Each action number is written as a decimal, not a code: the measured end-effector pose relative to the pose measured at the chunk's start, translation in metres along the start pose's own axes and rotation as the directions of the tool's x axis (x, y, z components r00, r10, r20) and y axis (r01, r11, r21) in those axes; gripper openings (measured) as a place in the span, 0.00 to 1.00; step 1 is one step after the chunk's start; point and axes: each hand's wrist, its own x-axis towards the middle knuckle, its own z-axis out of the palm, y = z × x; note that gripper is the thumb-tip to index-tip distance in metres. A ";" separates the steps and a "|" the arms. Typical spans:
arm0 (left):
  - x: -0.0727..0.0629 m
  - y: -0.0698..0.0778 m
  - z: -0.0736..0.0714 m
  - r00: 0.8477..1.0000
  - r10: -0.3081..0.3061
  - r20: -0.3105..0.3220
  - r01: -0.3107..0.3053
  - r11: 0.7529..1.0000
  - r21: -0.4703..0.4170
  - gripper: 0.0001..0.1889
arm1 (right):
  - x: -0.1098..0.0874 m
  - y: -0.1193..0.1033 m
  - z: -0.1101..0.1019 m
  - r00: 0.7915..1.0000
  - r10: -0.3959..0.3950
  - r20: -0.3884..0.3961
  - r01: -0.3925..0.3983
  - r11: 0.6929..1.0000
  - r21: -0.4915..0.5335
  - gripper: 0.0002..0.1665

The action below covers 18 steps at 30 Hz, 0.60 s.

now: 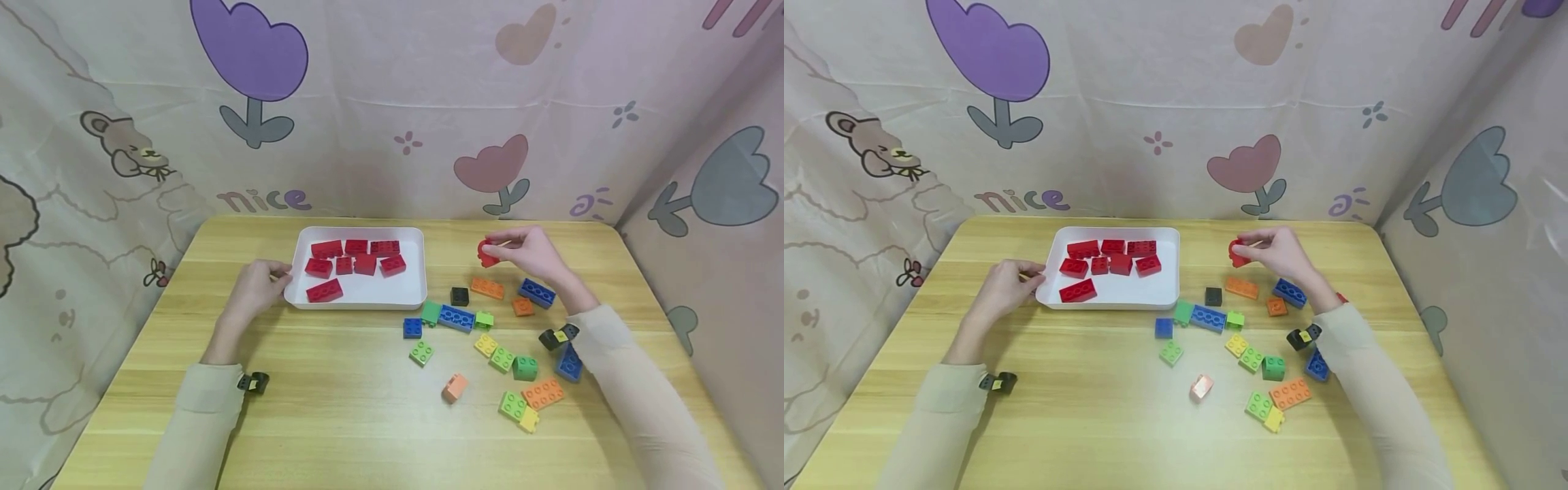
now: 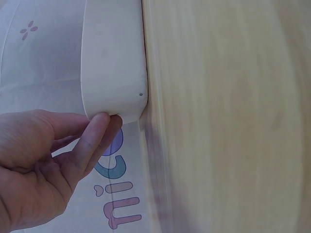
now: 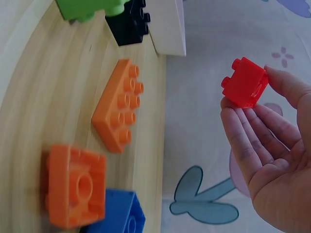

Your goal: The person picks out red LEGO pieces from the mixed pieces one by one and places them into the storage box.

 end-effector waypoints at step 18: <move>0.001 0.000 -0.001 1.000 -0.001 0.003 0.001 1.000 0.003 0.17 | 0.018 -0.029 0.037 0.996 -0.061 0.059 0.058 0.997 0.052 0.27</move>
